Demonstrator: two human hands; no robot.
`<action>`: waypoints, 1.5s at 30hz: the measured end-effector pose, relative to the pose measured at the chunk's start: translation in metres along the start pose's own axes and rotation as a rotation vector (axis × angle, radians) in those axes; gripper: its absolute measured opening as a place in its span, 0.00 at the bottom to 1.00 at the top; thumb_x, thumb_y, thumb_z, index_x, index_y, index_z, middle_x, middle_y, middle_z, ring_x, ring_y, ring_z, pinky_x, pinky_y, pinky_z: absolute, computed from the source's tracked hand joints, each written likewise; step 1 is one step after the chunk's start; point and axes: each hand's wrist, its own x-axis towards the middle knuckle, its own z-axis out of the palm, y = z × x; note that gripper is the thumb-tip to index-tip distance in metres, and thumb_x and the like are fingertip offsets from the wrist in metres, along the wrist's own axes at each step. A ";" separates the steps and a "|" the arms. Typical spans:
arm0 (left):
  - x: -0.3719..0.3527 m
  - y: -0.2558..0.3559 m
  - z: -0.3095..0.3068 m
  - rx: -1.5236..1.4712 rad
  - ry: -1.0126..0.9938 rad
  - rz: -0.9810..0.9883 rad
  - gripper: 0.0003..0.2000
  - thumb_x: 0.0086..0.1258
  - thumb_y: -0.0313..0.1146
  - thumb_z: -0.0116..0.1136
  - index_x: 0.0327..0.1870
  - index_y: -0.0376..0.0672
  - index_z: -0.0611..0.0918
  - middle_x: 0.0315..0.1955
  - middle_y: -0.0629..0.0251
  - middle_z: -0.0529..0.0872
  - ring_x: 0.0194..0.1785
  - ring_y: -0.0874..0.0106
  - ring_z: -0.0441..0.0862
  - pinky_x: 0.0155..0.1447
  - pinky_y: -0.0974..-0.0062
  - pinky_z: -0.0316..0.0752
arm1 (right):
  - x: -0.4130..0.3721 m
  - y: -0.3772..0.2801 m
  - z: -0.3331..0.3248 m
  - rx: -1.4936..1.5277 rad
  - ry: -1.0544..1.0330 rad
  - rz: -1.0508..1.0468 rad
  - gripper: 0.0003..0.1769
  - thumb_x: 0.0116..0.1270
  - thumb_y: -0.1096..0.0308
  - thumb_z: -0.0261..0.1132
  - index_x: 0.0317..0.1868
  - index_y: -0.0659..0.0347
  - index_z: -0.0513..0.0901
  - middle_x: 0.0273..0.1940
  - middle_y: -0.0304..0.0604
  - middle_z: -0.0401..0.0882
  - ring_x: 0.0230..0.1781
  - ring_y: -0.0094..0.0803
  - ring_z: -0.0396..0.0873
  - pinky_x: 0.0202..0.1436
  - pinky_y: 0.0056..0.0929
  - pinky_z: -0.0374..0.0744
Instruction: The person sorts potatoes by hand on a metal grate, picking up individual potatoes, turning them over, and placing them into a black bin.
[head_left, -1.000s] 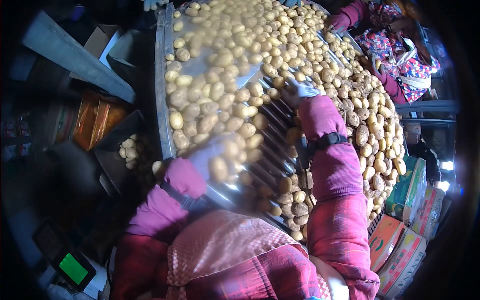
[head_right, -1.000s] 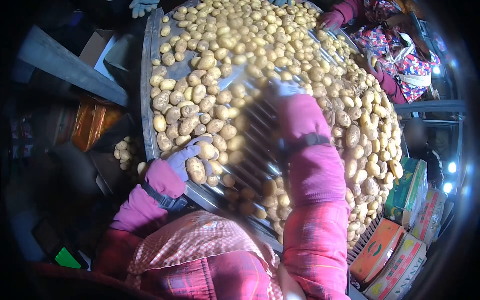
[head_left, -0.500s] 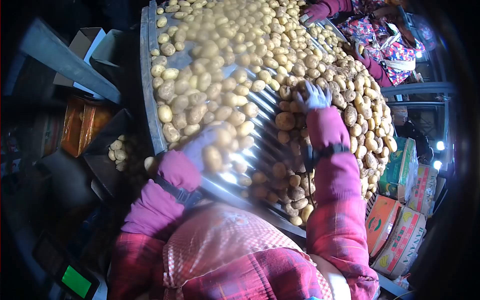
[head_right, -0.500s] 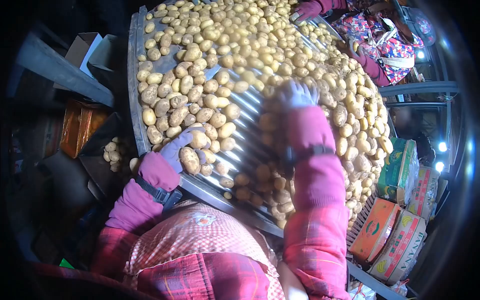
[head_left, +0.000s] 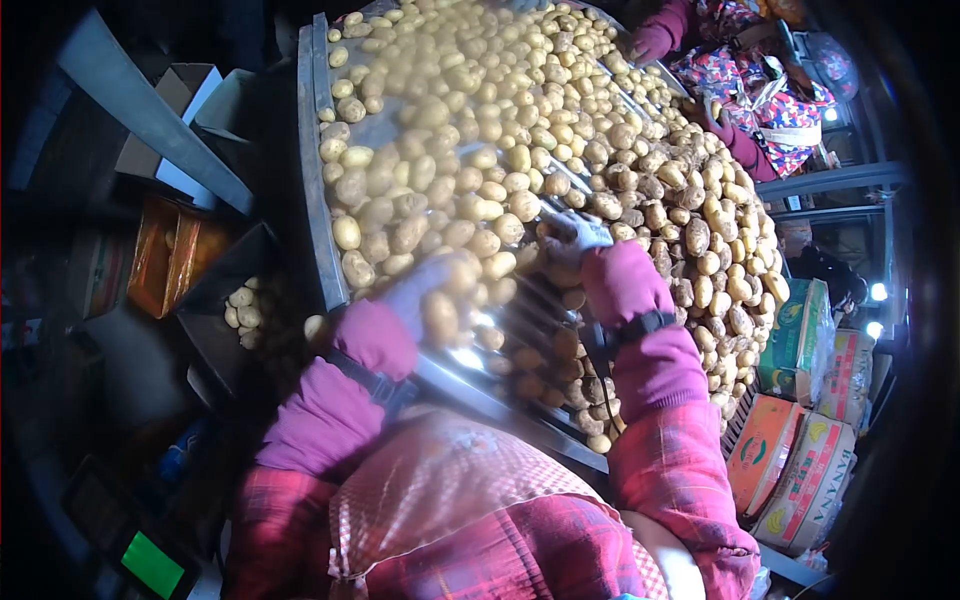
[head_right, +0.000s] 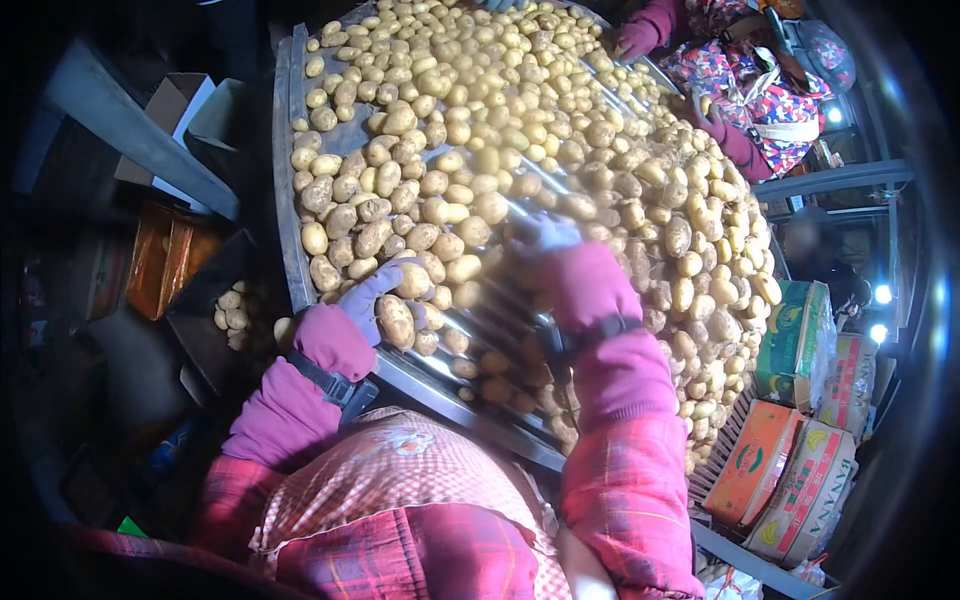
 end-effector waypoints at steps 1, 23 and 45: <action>-0.001 0.001 0.001 0.030 0.003 0.036 0.19 0.70 0.38 0.48 0.60 0.41 0.72 0.47 0.56 0.79 0.43 0.64 0.81 0.46 0.66 0.79 | -0.005 -0.001 -0.003 0.343 -0.232 0.073 0.26 0.58 0.56 0.61 0.59 0.44 0.75 0.55 0.47 0.76 0.58 0.42 0.73 0.60 0.34 0.71; -0.020 0.010 0.076 0.176 0.241 0.197 0.20 0.72 0.38 0.44 0.60 0.37 0.70 0.45 0.50 0.80 0.31 0.70 0.78 0.39 0.74 0.78 | 0.122 -0.015 -0.013 0.214 0.174 0.089 0.27 0.60 0.51 0.61 0.58 0.51 0.69 0.53 0.55 0.74 0.54 0.53 0.74 0.54 0.47 0.74; -0.012 0.004 0.067 0.040 0.295 0.217 0.18 0.75 0.33 0.39 0.63 0.42 0.71 0.40 0.60 0.80 0.35 0.74 0.77 0.39 0.78 0.75 | 0.155 0.025 -0.010 -0.011 0.045 0.000 0.23 0.57 0.48 0.64 0.52 0.42 0.77 0.51 0.54 0.72 0.51 0.52 0.76 0.51 0.48 0.76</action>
